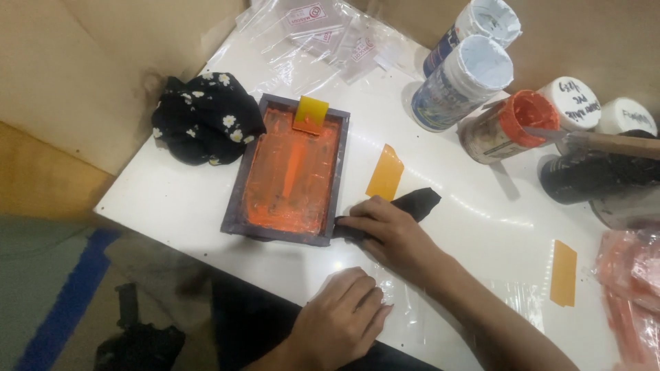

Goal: Manually screen printing orange ink onto small plastic bags using a frame and squeegee

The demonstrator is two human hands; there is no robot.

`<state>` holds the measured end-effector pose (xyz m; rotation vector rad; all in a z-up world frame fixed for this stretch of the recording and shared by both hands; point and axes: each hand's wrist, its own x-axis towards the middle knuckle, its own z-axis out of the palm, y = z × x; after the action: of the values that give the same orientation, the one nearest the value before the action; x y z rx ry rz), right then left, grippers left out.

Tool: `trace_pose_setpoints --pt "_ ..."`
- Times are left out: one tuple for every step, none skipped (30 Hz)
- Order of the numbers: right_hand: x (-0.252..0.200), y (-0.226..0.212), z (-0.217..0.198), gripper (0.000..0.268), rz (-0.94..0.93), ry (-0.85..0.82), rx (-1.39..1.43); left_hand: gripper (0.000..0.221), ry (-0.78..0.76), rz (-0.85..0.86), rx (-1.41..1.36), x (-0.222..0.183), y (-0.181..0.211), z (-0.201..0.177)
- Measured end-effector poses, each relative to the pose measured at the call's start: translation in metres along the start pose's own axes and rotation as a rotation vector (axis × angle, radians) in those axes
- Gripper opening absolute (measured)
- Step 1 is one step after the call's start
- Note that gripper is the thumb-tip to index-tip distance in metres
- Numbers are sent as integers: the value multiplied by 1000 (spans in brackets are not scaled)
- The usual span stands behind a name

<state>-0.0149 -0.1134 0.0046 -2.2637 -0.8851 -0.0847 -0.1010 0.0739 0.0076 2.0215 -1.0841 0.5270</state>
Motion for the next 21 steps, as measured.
trace_pose_setpoints --pt "4 9 -5 32 19 -19 -62 18 0 18 28 0 0 0" --pt "7 18 -10 31 38 -39 -125 21 -1 37 55 0 0 1" --pt "10 35 -17 31 45 -29 -128 21 -6 47 51 0 0 1" --pt "12 52 -25 29 107 63 -204 20 -2 72 40 1 -1 0" --pt "14 68 -33 27 166 149 -279 20 6 91 30 0 0 1" --pt "8 71 -37 27 169 154 -280 20 3 96 28 -1 0 2" --pt "1 74 -39 29 224 172 -339 17 -10 69 -17 -3 -1 3" --pt "-5 77 -41 30 279 189 -397 14 -23 41 -61 -4 -1 4" --pt "-13 63 -44 30 285 200 -400 14 -28 52 -64 -3 -2 3" --pt "-20 50 -47 33 264 190 -377 15 -40 66 -39 -3 -3 3" --pt "-30 35 -49 36 248 173 -352 16 -52 73 -21 -4 -1 3" --pt "-44 28 -53 36 258 175 -354 16 -57 77 -29 -7 -1 4" --pt "-57 23 -57 42 259 98 -261 14 -97 56 -16 -8 -2 6" --pt "-70 17 -62 48 259 21 -168 14 -137 35 -3 -10 -3 8" --pt "-84 14 -69 48 267 23 -171 14 -139 39 -10 -9 -2 7" --pt "-98 10 -75 47 281 -9 -91 13 -105 47 3 -8 -2 7" --pt "-111 7 -82 47 293 -38 -12 14 -71 57 18 -7 -2 6" --pt "-122 12 -91 47 299 -34 -15 14 -72 63 12 -9 -4 8" --pt "-133 16 -101 47 445 -21 -129 13 -63 39 12 -12 -3 11" --pt "-145 21 -110 46 590 -9 -244 13 -54 16 12 -15 -3 13" --pt "-153 11 -110 46 598 -6 -244 13 -57 19 5 -16 -1 12"
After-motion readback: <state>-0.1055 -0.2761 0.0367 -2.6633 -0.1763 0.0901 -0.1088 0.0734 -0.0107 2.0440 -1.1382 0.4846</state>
